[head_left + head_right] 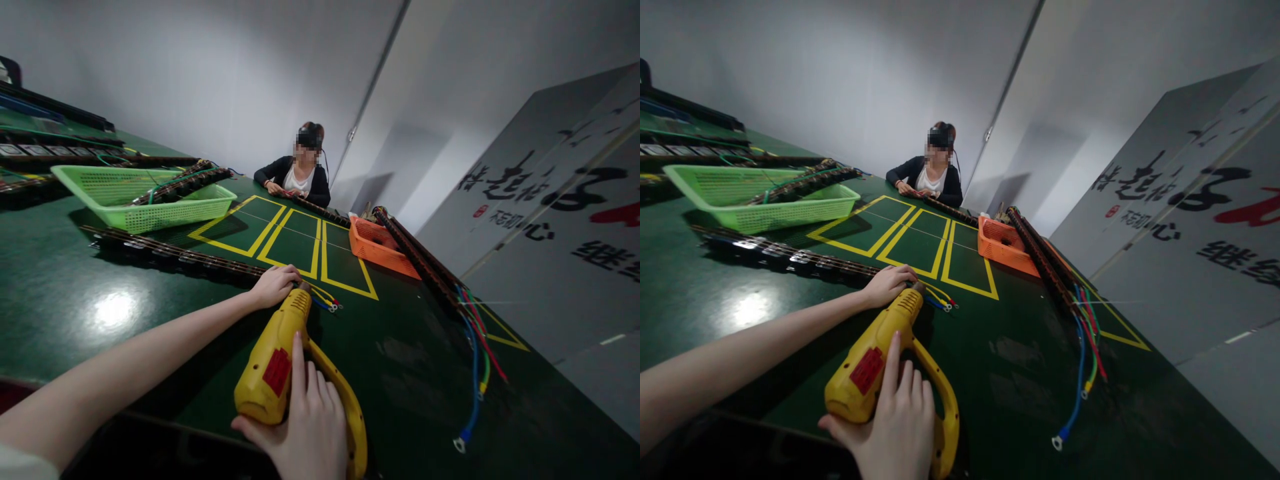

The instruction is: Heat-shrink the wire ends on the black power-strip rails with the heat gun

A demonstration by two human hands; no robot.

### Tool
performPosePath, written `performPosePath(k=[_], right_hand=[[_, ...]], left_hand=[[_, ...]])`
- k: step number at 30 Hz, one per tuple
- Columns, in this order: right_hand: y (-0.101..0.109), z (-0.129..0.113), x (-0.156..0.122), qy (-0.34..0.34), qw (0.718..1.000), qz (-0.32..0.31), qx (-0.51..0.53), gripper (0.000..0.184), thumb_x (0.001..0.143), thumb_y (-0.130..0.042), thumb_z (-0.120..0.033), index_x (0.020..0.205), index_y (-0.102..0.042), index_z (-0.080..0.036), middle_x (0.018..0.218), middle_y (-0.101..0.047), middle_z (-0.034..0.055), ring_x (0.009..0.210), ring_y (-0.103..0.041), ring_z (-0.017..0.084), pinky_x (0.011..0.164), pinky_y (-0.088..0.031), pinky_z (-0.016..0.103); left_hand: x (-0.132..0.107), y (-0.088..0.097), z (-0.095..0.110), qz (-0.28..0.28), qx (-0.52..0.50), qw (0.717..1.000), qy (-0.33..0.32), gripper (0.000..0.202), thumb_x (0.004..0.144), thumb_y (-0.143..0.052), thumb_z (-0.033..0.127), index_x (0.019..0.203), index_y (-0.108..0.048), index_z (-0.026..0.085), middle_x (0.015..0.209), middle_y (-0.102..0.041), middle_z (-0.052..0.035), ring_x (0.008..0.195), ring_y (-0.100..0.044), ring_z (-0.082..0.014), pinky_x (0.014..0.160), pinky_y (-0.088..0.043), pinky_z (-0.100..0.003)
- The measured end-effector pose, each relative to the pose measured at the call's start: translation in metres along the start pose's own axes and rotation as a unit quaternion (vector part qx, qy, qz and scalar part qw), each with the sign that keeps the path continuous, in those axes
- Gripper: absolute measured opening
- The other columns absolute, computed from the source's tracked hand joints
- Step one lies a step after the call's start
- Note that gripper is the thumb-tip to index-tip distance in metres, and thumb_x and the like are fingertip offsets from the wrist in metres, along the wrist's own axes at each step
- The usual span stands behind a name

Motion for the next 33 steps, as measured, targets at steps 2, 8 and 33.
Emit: performPosePath(k=[2, 8, 33], right_hand=[[0.001, 0.002, 0.000, -0.006, 1.000, 0.001, 0.003, 0.128, 0.047, -0.059, -0.083, 0.146, -0.009, -0.019, 0.098, -0.062, 0.0101, 0.082, -0.059, 0.029, 0.075, -0.048, 0.047], [0.010, 0.014, -0.002, -0.012, 0.999, -0.030, 0.008, 0.129, 0.044, -0.070, -0.075, 0.146, -0.009, -0.023, 0.101, -0.065, 0.0083, 0.086, -0.062, 0.029, 0.074, -0.050, 0.044], [0.006, 0.003, 0.002, 0.014, 0.999, -0.013, -0.036, 0.123, 0.056, -0.056, -0.081, 0.145, -0.011, -0.010, 0.102, -0.063, 0.0176, 0.086, -0.062, 0.031, 0.074, -0.051, 0.044]], left_hand=[[0.000, 0.000, -0.001, -0.003, -0.001, 1.000, 0.004, 0.034, 0.080, -0.034, 0.012, 0.100, -0.060, 0.018, 0.111, -0.058, -0.0041, 0.105, -0.054, -0.0178, 0.087, -0.039, -0.033], [0.000, 0.000, 0.000, 0.000, -0.007, 1.000, 0.000, 0.035, 0.080, -0.035, 0.010, 0.102, -0.061, 0.020, 0.113, -0.058, -0.0036, 0.108, -0.053, -0.0167, 0.093, -0.038, -0.032], [-0.002, 0.003, 0.005, -0.008, 0.011, 1.000, -0.003, 0.036, 0.081, -0.035, 0.011, 0.105, -0.061, 0.019, 0.112, -0.057, -0.0050, 0.102, -0.054, -0.0187, 0.091, -0.040, -0.035]])
Point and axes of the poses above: each hand's wrist, its own x-axis towards the middle knuckle, its own y-axis out of the back of the hand, z = x × y, the point moved 3 cm from there along x, towards the middle knuckle
